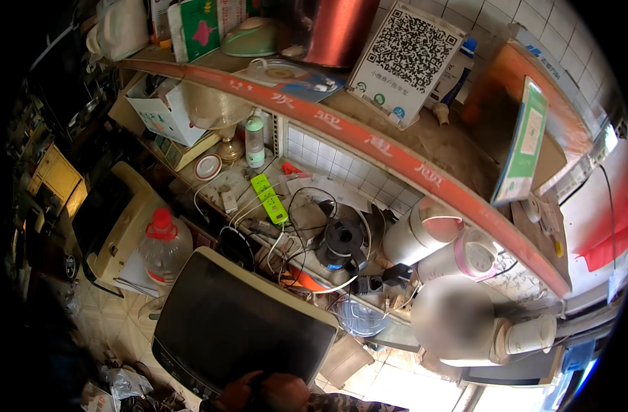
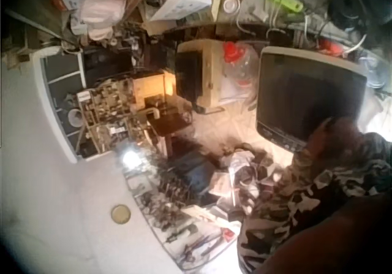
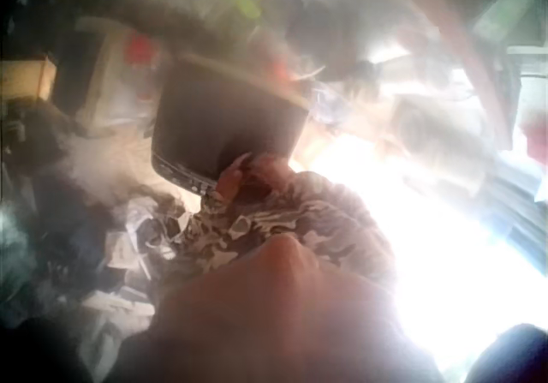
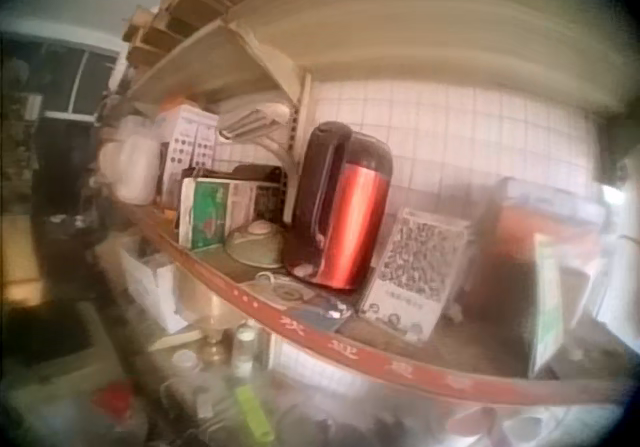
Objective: The person picks up a small blue cylindrical object and uses a multimeter to test its electrical properties. They connect the multimeter probes to the object's terminals and observe the readings on the multimeter display.
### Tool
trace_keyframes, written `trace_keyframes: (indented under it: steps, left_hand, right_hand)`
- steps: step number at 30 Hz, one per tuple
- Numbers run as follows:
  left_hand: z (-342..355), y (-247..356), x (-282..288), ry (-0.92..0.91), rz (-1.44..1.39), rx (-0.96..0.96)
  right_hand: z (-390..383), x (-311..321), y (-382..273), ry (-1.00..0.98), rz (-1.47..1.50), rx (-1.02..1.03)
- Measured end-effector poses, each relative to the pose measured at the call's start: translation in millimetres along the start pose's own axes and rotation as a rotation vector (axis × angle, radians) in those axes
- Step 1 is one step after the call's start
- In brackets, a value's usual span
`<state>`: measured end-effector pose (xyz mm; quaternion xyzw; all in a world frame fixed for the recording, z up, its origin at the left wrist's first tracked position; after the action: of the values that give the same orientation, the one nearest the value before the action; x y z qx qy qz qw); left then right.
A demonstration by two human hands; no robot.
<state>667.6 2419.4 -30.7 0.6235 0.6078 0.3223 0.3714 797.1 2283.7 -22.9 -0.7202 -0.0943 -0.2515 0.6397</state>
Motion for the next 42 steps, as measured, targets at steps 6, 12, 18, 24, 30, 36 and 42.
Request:
trace_keyframes:
  steps: [6,12,18,24,30,36,42]
  left_hand:
    - [49.7,-13.3,-2.1,0.171,-0.310,0.026]
    - [83.3,-14.1,20.4,0.328,-0.054,-0.027]
    - [104.1,-18.2,45.0,0.325,-0.604,-0.015]
    - [108.7,-41.0,43.0,0.465,-0.544,-0.310]
    - [110.0,-35.6,43.0,0.458,-0.722,-0.227]
    - [107.2,-14.6,48.3,0.434,-0.535,-0.092]
    - [112.0,-14.5,44.9,0.542,-0.390,-0.184]
  right_hand:
    - [37.7,56.6,6.5,-0.156,-0.090,0.114]
    - [69.3,104.4,0.4,-0.179,-0.251,0.172]
    - [111.3,217.1,82.9,0.144,-0.056,-0.083]
    - [184.8,380.1,211.7,0.175,-0.328,-0.317]
    - [255.6,391.9,330.3,-0.330,-0.706,-0.591]
    - [283.1,380.8,352.6,-0.330,-0.516,-0.525]
    - [296.8,368.2,337.5,-0.266,-0.599,-0.531]
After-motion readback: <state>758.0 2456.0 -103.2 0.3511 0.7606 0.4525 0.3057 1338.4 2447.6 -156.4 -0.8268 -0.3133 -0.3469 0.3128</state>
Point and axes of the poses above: each hand's wrist, its own z-axis towards the middle knuckle, its own x-axis out of the back of the hand, y = z × x, the point moved 2 cm from there along z, towards the middle knuckle, and after that the axes turned 15 degrees about -y, right-handed, at the moved point
